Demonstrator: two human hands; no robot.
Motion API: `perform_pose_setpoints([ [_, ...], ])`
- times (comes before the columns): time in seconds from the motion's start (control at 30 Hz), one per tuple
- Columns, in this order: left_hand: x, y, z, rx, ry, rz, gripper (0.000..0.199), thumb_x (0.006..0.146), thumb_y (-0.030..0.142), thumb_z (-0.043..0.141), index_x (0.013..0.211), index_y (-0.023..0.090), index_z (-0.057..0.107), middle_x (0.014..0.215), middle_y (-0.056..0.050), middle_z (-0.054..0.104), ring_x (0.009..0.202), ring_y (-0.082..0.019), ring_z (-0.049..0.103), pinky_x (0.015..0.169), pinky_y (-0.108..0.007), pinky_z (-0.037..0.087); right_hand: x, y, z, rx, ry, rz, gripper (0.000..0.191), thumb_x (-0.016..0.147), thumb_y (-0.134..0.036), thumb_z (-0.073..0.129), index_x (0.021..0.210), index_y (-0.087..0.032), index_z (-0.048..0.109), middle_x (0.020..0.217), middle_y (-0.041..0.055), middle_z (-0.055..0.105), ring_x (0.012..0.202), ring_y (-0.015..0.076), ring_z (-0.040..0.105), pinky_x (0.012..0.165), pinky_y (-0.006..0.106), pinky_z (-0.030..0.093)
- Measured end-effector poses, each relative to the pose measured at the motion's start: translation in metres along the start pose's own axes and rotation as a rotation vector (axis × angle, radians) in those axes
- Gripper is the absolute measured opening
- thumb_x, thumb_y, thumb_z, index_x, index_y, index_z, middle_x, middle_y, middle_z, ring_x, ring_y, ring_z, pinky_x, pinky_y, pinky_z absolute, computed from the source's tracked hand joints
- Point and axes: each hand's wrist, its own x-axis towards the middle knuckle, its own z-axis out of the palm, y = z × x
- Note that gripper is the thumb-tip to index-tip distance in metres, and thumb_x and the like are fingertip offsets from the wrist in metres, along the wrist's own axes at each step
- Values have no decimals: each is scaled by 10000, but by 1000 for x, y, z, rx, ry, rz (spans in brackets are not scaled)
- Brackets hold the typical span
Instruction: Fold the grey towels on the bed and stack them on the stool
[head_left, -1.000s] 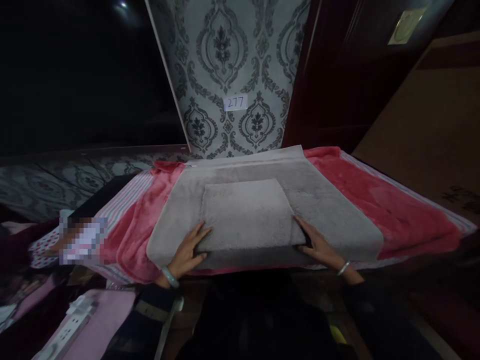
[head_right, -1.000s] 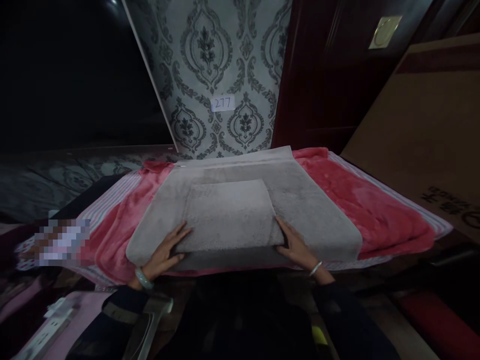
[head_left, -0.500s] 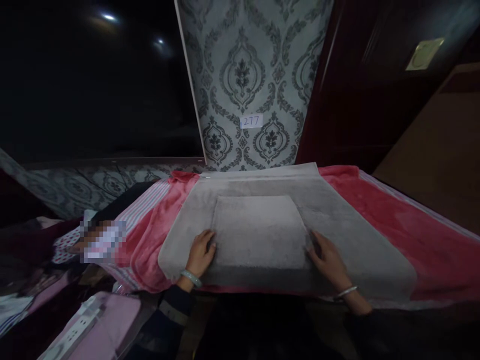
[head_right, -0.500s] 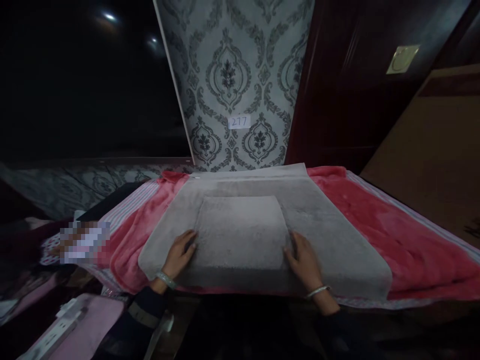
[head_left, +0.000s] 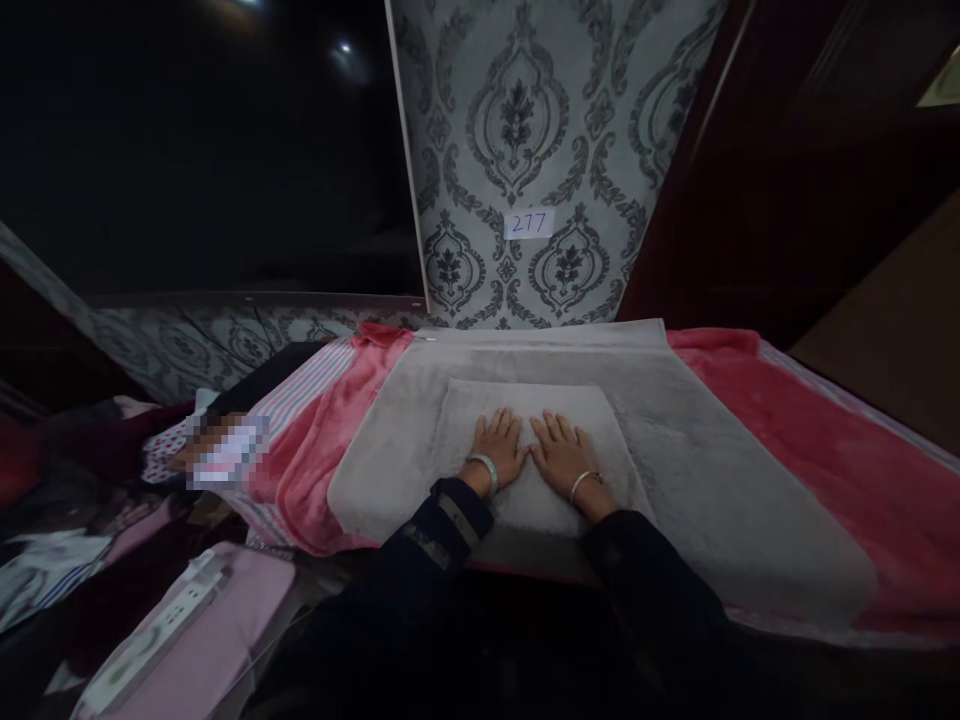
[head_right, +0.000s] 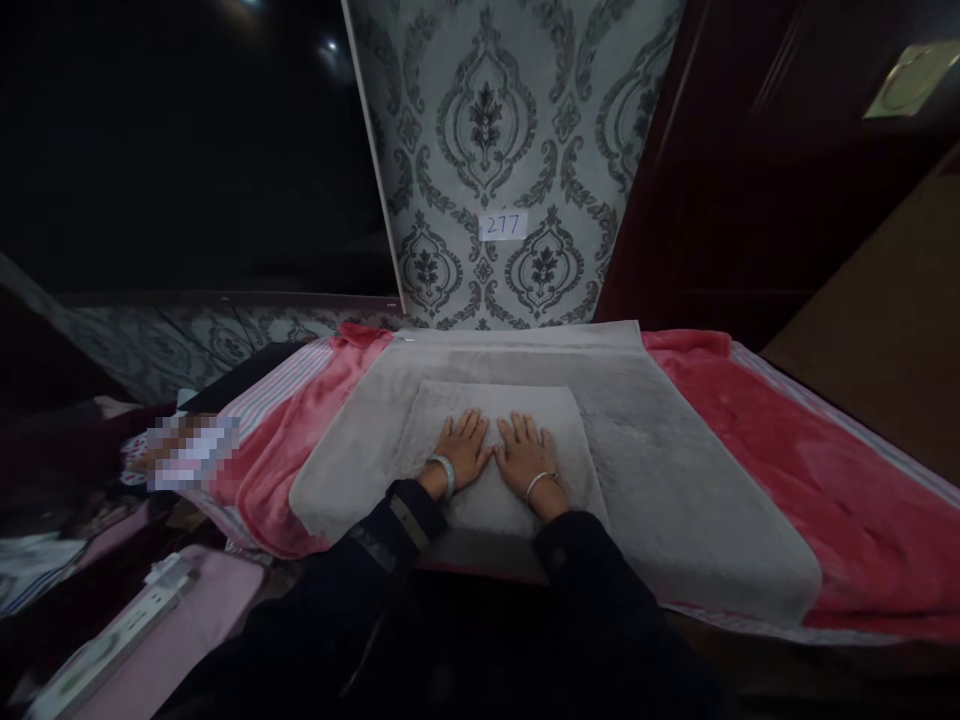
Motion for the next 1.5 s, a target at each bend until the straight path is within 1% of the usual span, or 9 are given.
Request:
perform_pose_setpoints([
  [0.5,-37,-1,-8,-108,-101,112,710,946,538,430,1516,121,359,1609,-193,306,1505,-317,247,1213,-539,229,-1,1,1,-24,-1,2,577,1011,-378,309,1572,-240,309,1648,64,223,1510,284,199,1171,519,237],
  [0.6,-14,-20,-32,-138,-113,119,626,963,461,411,1508,155,369,1588,-163,364,1484,-275,308,1199,-492,282,0,1,1,-9,4,2,577,1012,-386,301,1571,-238,311,1648,69,223,1510,285,197,1172,526,230],
  [0.73,36,-46,-53,-9,20,-179,641,966,404,366,1535,112,316,1635,-174,253,1528,-299,175,1221,-549,183,0,-1,1,9,17,6,576,1007,-383,306,1563,-235,330,1646,76,232,1508,286,202,1170,536,228],
  [0.87,57,-58,-32,43,-15,-302,670,971,441,303,1551,103,303,1638,-170,246,1529,-311,161,1215,-582,167,-1,-1,3,21,25,-1,575,1004,-374,307,1560,-234,336,1646,76,232,1507,286,205,1175,536,216],
  [1.0,54,-64,-12,14,20,-202,619,978,439,263,1557,229,326,1631,-74,305,1522,-326,177,1189,-653,161,1,7,4,65,-47,-24,594,997,-379,316,1573,-235,305,1652,93,187,1521,299,152,1175,580,197],
  [1.13,52,-68,-10,-36,60,-114,558,989,375,258,1528,298,378,1598,-21,377,1506,-303,239,1183,-694,108,24,11,-11,203,-254,-254,665,962,-422,404,1579,-202,289,1632,99,248,1505,257,230,1187,489,267],
  [1.23,52,-68,-13,-69,126,-155,563,989,328,262,1539,256,357,1600,-49,373,1503,-263,261,1210,-627,150,55,-8,-28,263,-134,-323,627,984,-371,337,1573,-158,303,1606,79,325,1481,208,296,1190,396,296],
  [1.33,51,-68,-17,-54,206,-302,608,968,270,286,1563,142,291,1632,-121,289,1520,-255,214,1221,-559,202,82,-42,-34,238,10,-231,590,994,-315,286,1562,-159,330,1604,74,331,1485,248,282,1185,477,291],
  [1.5,54,-72,-17,-18,55,-223,570,945,232,313,1506,196,409,1600,-98,366,1503,-265,258,1201,-627,193,98,-70,-14,185,32,-185,553,1013,-293,242,1545,-201,361,1597,63,355,1492,252,251,1183,545,223],
])
